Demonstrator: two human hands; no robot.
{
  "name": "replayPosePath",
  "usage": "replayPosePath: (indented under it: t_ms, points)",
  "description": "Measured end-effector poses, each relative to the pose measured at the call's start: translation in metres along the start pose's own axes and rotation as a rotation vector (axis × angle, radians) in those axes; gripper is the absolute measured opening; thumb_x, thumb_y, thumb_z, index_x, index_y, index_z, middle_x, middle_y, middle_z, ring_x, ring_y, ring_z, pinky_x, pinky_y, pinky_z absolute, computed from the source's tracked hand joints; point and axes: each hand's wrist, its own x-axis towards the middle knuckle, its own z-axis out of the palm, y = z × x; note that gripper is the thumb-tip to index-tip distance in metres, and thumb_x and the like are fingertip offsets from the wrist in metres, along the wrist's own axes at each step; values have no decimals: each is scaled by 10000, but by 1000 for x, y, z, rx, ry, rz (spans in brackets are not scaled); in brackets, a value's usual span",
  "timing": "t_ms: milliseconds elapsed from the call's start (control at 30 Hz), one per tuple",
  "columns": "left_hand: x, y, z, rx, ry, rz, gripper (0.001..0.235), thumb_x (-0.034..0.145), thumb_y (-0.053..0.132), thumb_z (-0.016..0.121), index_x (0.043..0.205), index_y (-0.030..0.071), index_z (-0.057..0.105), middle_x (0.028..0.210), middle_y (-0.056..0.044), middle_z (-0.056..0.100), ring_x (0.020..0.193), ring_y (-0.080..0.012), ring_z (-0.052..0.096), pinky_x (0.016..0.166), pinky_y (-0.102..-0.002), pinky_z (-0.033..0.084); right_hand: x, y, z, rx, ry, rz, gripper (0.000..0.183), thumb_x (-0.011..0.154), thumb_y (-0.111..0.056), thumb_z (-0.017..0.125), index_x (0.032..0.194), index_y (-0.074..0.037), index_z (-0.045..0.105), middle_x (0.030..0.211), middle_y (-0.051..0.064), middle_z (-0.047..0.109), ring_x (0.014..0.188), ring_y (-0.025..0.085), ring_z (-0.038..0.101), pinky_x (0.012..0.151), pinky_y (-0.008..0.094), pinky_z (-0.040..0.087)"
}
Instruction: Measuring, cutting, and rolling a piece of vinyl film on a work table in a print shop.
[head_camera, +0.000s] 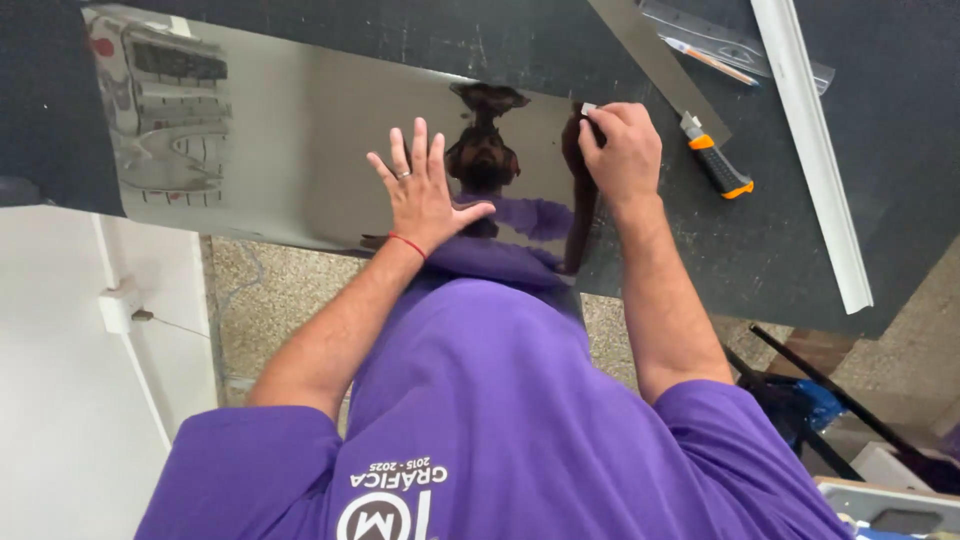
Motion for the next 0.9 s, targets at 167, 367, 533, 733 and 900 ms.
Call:
replayPosePath:
  t_ms: [167, 367, 533, 733, 900]
  points:
    - [-1, -11, 3, -1, -2, 35, 1448, 720, 865, 947, 1775, 59, 367, 1895, -232, 118, 1703, -578, 72, 1264, -918, 91, 1, 1, 21, -110, -93, 47, 158, 914, -250, 925, 1050, -170, 915, 1014, 8, 777, 1002, 226, 750, 886, 348, 651]
    - [-4, -13, 9, 24, 4, 52, 1463, 736, 909, 912, 1788, 63, 348, 1900, -234, 96, 1706, -577, 68, 1254, -931, 97, 2, 8, 23, -179, -156, 24, 102, 947, -259, 896, 1010, -180, 912, 968, -9, 753, 962, 201, 733, 870, 328, 658]
    - [-5, -15, 10, 37, 7, 41, 1453, 734, 919, 898, 1783, 66, 366, 1900, -227, 103, 1706, -570, 80, 1258, -935, 100, 0, 20, 35, -203, -152, -57, 85, 954, -268, 877, 973, -186, 885, 941, -8, 735, 934, 194, 733, 830, 313, 662]
    - [-2, -16, 14, 45, 38, 74, 1464, 734, 938, 888, 1779, 56, 365, 1900, -234, 94, 1703, -576, 69, 1242, -952, 103, 4, 11, 19, -113, -160, 72, 90, 990, -262, 859, 1009, -174, 859, 933, -34, 733, 930, 190, 744, 823, 332, 658]
    - [0, -16, 12, 57, 15, 72, 1456, 753, 948, 867, 1782, 52, 357, 1895, -242, 92, 1697, -579, 52, 1236, -960, 82, 7, 6, 20, -153, -254, 75, 122, 1021, -298, 853, 1039, -178, 840, 992, -17, 701, 997, 198, 720, 833, 342, 657]
